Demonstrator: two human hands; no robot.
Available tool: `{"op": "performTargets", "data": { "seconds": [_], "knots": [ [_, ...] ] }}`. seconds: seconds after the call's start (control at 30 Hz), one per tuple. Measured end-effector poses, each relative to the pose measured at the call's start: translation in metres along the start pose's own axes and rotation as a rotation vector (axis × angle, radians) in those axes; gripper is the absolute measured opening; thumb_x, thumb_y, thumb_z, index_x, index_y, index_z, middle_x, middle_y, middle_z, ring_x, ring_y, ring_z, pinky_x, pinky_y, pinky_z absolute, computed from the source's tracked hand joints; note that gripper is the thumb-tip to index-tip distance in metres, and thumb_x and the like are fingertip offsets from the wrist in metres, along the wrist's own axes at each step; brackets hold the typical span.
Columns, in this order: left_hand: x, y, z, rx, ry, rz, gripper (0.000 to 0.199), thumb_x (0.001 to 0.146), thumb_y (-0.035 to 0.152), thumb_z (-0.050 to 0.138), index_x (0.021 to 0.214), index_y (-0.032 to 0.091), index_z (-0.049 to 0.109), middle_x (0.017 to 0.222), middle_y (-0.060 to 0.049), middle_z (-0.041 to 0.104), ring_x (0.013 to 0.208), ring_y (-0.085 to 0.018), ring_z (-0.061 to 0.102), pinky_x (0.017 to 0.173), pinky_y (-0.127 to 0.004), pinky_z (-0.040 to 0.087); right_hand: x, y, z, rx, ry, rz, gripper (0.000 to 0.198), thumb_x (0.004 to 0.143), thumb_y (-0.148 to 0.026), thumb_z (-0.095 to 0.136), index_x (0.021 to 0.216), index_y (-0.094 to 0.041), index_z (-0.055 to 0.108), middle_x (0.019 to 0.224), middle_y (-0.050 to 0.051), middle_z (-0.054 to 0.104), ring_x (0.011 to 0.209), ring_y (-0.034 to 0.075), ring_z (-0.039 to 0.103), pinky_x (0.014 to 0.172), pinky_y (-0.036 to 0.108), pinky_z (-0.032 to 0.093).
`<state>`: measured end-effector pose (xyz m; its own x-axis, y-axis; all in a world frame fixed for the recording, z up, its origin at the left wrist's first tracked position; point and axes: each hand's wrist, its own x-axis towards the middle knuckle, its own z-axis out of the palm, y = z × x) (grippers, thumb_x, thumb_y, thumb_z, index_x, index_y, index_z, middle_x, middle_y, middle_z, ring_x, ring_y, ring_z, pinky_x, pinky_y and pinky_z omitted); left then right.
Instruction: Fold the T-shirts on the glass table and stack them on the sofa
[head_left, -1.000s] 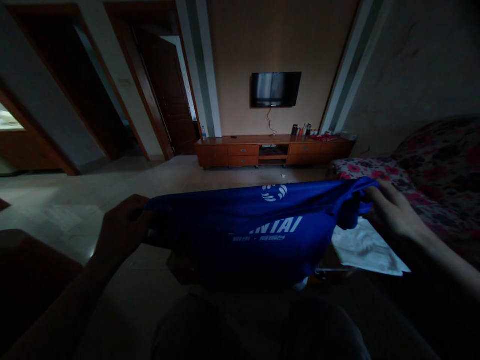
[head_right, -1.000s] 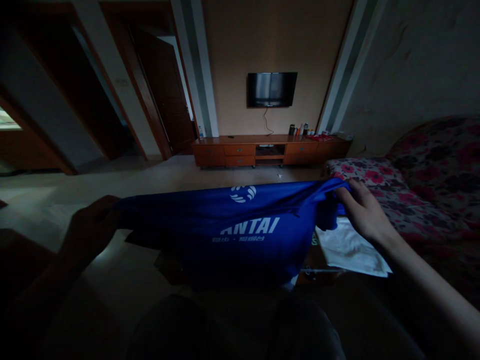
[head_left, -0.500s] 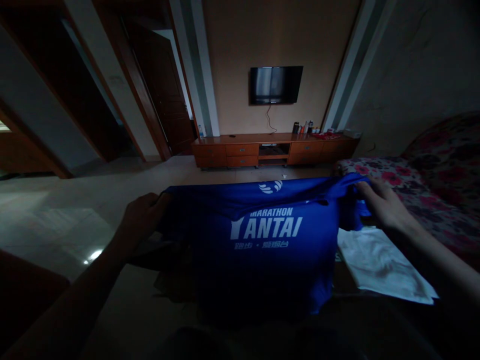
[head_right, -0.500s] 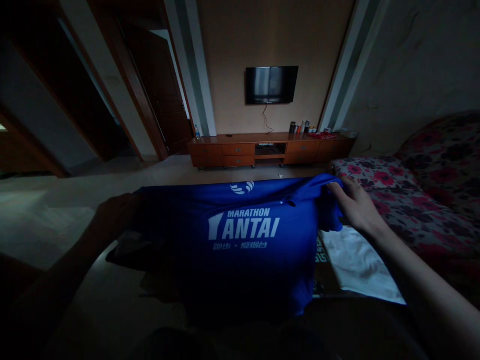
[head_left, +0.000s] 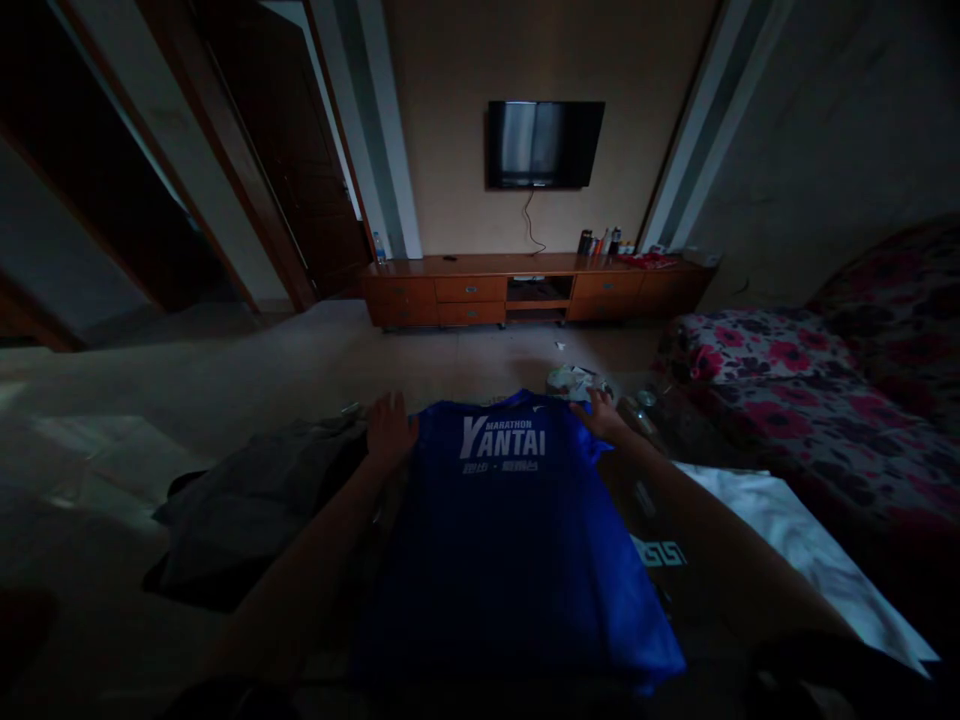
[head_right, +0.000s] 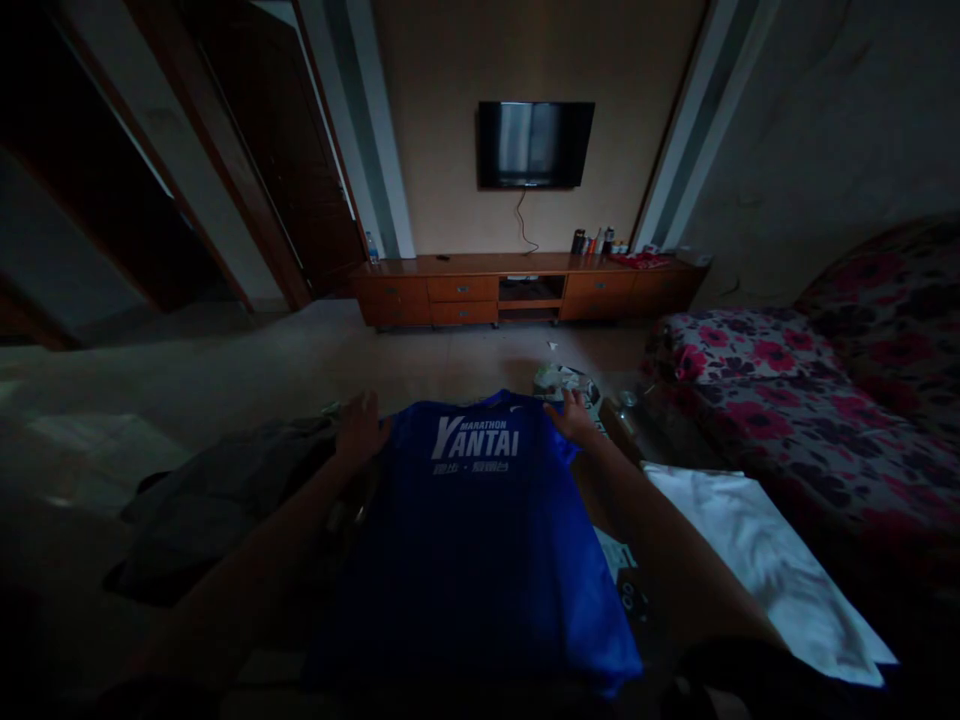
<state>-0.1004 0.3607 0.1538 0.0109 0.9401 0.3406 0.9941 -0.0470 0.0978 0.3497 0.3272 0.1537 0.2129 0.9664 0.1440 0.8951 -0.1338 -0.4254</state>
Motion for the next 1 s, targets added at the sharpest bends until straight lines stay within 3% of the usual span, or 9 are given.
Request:
{"op": "performTargets", "data": {
  "seconds": [0.1,0.17,0.3,0.47,0.67,0.77,0.9,1.0],
  "knots": [
    [-0.056,-0.002,0.028,-0.076,-0.036,0.267,0.055,0.101,0.039,0.038,0.148,0.012,0.049,0.152,-0.019,0.050,0.143,-0.031,0.044,0.118,-0.047,0.035,-0.050,0.014,0.037,-0.021,-0.038,-0.075,0.060,0.099,-0.045,0.042,0.149,-0.012,0.043,0.158,0.020,0.039,0.145,0.030,0.040,0.119,0.044,0.034],
    [-0.092,-0.003,0.038,-0.121,-0.084,0.348,0.053,0.102,0.040,0.038,0.147,0.015,0.051,0.154,-0.015,0.049,0.144,-0.029,0.043,0.120,-0.045,0.033,-0.088,0.022,0.053,-0.086,-0.061,-0.109,0.060,0.101,-0.049,0.036,0.149,-0.015,0.045,0.161,0.019,0.035,0.146,0.033,0.038,0.117,0.048,0.035],
    [-0.147,-0.005,0.048,-0.162,-0.258,0.342,0.061,0.102,0.048,0.038,0.155,0.017,0.042,0.162,-0.012,0.039,0.150,-0.028,0.035,0.123,-0.045,0.030,-0.154,0.033,0.074,-0.235,-0.151,-0.099,0.067,0.102,-0.056,0.032,0.156,-0.018,0.040,0.168,0.014,0.025,0.152,0.035,0.027,0.119,0.052,0.030],
    [-0.179,-0.012,0.048,-0.144,-0.315,0.337,0.067,0.101,0.052,0.038,0.159,0.018,0.035,0.167,-0.011,0.029,0.155,-0.028,0.025,0.125,-0.048,0.023,-0.189,0.044,0.084,-0.343,-0.172,-0.144,0.072,0.101,-0.060,0.032,0.163,-0.023,0.026,0.170,0.009,0.020,0.157,0.028,0.015,0.126,0.051,0.014],
    [-0.202,-0.020,0.037,-0.121,-0.323,0.314,0.066,0.101,0.052,0.040,0.159,0.021,0.034,0.167,-0.010,0.029,0.154,-0.029,0.025,0.124,-0.049,0.023,-0.205,0.054,0.083,-0.375,-0.151,-0.125,0.073,0.100,-0.062,0.031,0.163,-0.026,0.025,0.170,0.007,0.019,0.157,0.027,0.014,0.125,0.053,0.010],
    [-0.200,-0.019,0.032,-0.121,-0.333,0.310,0.063,0.100,0.052,0.044,0.154,0.020,0.043,0.163,-0.013,0.038,0.149,-0.031,0.035,0.120,-0.049,0.029,-0.202,0.050,0.075,-0.361,-0.184,-0.112,0.071,0.100,-0.062,0.034,0.160,-0.025,0.032,0.168,0.011,0.026,0.154,0.031,0.022,0.122,0.061,0.011],
    [-0.166,-0.010,0.025,-0.121,-0.268,0.290,0.040,0.103,0.038,0.039,0.131,0.021,0.062,0.137,-0.013,0.060,0.126,-0.027,0.056,0.107,-0.044,0.043,-0.172,0.034,0.056,-0.330,-0.172,-0.055,0.058,0.102,-0.053,0.034,0.146,-0.020,0.050,0.152,0.017,0.048,0.138,0.034,0.044,0.115,0.061,0.025],
    [-0.128,-0.001,0.028,-0.098,-0.227,0.286,0.037,0.101,0.028,0.038,0.126,0.020,0.064,0.131,-0.013,0.062,0.121,-0.026,0.058,0.104,-0.040,0.044,-0.136,0.025,0.050,-0.325,-0.111,-0.023,0.051,0.103,-0.040,0.032,0.144,-0.016,0.052,0.149,0.018,0.050,0.134,0.032,0.047,0.112,0.051,0.033]
  ]
}}
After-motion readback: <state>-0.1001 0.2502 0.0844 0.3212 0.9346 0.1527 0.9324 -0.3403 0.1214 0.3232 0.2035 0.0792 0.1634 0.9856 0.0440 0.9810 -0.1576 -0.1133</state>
